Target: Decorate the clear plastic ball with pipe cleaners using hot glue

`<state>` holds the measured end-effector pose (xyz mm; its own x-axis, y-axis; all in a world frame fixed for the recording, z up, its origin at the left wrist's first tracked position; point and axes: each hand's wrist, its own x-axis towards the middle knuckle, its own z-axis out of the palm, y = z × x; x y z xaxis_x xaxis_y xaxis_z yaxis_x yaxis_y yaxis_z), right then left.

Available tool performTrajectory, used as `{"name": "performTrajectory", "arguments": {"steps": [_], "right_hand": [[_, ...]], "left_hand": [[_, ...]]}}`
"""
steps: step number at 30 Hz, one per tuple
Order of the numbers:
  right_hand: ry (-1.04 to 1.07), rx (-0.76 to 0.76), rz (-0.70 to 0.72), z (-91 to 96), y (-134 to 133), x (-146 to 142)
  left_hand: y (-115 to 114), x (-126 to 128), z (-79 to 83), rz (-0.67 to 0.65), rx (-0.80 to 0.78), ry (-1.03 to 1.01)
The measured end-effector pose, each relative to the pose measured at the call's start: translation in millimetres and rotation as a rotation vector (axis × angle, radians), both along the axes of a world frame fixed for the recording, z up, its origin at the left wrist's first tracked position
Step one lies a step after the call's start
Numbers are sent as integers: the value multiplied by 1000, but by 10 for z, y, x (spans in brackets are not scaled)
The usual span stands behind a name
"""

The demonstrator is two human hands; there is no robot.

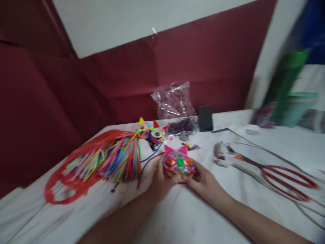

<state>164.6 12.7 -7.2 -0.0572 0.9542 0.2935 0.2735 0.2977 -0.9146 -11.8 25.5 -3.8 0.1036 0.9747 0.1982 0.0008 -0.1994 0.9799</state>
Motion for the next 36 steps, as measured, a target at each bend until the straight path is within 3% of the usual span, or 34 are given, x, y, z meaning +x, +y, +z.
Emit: {"name": "performTrajectory", "arguments": {"steps": [6,14,27,36], "right_hand": [[-30,-28,13,-42,49,26],[-76,-1,-42,17,-17,-17],[29,-37,15,133,-44,-53],[159,-67,37,74,22,-33]], "left_hand": [[-75,1,44,-4,-9,9],[-77,30,39,-101,-39,-188],[5,-5,-22,-85,-18,-141],[104,-25,-56,-43,-30,-121]]}}
